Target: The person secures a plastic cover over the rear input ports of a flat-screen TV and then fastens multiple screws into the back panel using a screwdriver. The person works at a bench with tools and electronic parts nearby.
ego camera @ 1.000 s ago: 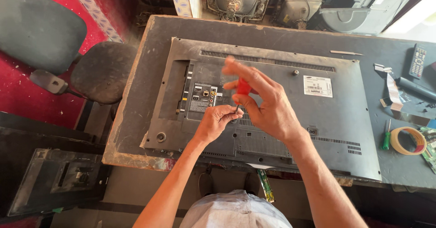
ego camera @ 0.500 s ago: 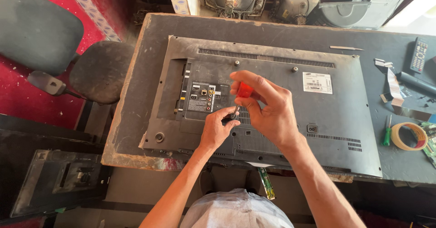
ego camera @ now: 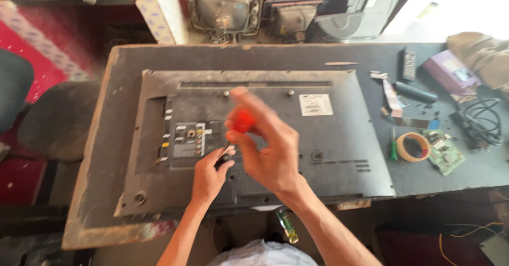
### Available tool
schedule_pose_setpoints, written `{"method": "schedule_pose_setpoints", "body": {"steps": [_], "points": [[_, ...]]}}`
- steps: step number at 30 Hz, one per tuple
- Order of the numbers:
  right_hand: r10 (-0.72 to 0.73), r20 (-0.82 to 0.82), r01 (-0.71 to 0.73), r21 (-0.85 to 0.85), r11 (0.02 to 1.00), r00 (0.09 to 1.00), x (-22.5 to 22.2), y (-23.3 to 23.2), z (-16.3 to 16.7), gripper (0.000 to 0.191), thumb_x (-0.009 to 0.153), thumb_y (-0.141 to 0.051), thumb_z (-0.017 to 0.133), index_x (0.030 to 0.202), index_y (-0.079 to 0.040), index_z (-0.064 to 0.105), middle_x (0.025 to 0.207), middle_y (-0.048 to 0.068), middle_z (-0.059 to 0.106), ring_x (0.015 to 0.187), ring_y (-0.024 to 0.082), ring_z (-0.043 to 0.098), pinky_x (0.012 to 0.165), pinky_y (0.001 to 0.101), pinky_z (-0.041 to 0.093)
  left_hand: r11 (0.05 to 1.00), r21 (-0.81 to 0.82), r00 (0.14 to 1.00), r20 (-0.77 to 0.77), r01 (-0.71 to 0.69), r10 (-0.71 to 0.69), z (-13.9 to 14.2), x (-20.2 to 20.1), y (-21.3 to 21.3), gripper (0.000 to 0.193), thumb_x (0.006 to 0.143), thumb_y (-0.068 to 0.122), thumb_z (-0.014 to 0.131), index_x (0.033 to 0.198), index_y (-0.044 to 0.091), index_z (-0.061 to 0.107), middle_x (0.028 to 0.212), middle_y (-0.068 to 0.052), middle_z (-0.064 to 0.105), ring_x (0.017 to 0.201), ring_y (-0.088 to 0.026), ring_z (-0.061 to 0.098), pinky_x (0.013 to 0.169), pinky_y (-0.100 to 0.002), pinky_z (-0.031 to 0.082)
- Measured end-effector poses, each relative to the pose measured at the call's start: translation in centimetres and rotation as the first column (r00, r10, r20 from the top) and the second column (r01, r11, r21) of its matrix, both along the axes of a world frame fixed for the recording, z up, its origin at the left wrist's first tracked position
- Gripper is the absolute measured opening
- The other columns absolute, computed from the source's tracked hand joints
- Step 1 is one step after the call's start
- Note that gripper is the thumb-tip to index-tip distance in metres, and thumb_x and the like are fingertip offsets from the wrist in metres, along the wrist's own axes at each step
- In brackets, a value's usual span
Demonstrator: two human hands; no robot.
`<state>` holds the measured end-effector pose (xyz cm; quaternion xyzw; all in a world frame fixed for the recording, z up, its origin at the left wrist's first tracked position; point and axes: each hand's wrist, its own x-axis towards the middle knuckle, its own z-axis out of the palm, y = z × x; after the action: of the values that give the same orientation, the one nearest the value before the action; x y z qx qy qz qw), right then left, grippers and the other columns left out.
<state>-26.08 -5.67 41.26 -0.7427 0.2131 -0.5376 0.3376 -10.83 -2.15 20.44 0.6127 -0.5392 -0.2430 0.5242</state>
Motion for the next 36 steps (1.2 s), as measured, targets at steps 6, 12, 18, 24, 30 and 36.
{"method": "schedule_pose_setpoints", "body": {"steps": [6, 12, 18, 24, 30, 36], "points": [[-0.166, 0.258, 0.103, 0.242, 0.965, 0.952, -8.3, -5.1, -0.1, 0.063, 0.1, 0.004, 0.06, 0.157, -0.01, 0.035, 0.1, 0.008, 0.064, 0.084, 0.015, 0.066, 0.071, 0.0255, 0.058, 0.996, 0.086, 0.999, 0.04, -0.039, 0.036, 1.8, -0.6, -0.1, 0.051, 0.078, 0.002, 0.079, 0.127, 0.009, 0.067, 0.108, -0.005, 0.08, 0.086, -0.018, 0.075, 0.08, -0.03, 0.057], [-0.721, -0.305, 0.781, 0.171, 0.6, 0.622, -21.2, -12.5, -5.6, 0.023, 0.094, -0.02, 0.075, 0.113, -0.006, 0.076, 0.076, 0.005, 0.06, 0.065, 0.012, 0.052, 0.061, 0.0315, 0.046, 0.996, 0.065, 0.996, 0.068, -0.067, 0.062, 1.3, -1.4, -0.5, 0.049, 0.079, 0.004, 0.079, 0.127, 0.008, 0.068, 0.108, -0.004, 0.08, 0.092, -0.014, 0.075, 0.085, -0.029, 0.056], [-0.769, -0.572, 0.91, -0.091, 0.405, 0.285, -35.8, -16.7, -13.4, 0.018, 0.089, -0.022, 0.078, 0.102, -0.011, 0.081, 0.082, 0.014, 0.073, 0.071, 0.028, 0.069, 0.07, 0.0401, 0.054, 0.991, 0.048, 0.983, 0.141, -0.123, 0.115, 0.3, -1.9, -0.5, 0.052, 0.079, 0.005, 0.079, 0.13, 0.009, 0.068, 0.108, -0.003, 0.079, 0.094, -0.013, 0.073, 0.086, -0.029, 0.055], [-0.74, -0.672, 0.967, -0.17, 0.189, 0.026, -50.5, -20.2, -18.5, 0.025, 0.087, -0.022, 0.072, 0.109, -0.016, 0.083, 0.098, 0.019, 0.075, 0.091, 0.041, 0.071, 0.083, 0.0497, 0.055, 0.98, 0.096, 0.972, 0.178, -0.174, 0.155, -1.5, -1.8, -1.3, 0.056, 0.079, 0.007, 0.079, 0.133, 0.01, 0.068, 0.109, -0.003, 0.079, 0.101, -0.012, 0.073, 0.091, -0.03, 0.056], [-0.572, -0.814, 0.937, -0.269, 0.222, -0.098, -58.8, -26.0, -21.6, 0.03, 0.086, -0.026, 0.075, 0.11, -0.009, 0.079, 0.101, 0.024, 0.075, 0.095, 0.046, 0.07, 0.083, 0.0543, 0.055, 0.966, 0.135, 0.963, 0.185, -0.222, 0.195, -2.4, -2.1, -1.5, 0.06, 0.078, 0.004, 0.078, 0.136, 0.01, 0.067, 0.109, -0.005, 0.078, 0.105, -0.014, 0.073, 0.097, -0.033, 0.057], [-0.533, -0.827, 0.811, -0.429, 0.397, -0.176, -61.7, -31.0, -23.3, 0.029, 0.103, -0.032, 0.063, 0.108, -0.009, 0.08, 0.107, 0.024, 0.074, 0.096, 0.045, 0.071, 0.081, 0.0551, 0.056, 0.954, 0.12, 0.947, 0.207, -0.274, 0.246, -1.6, -3.2, -2.0, 0.058, 0.078, 0.001, 0.077, 0.135, 0.008, 0.067, 0.108, -0.007, 0.078, 0.101, -0.014, 0.073, 0.096, -0.031, 0.057]]}}
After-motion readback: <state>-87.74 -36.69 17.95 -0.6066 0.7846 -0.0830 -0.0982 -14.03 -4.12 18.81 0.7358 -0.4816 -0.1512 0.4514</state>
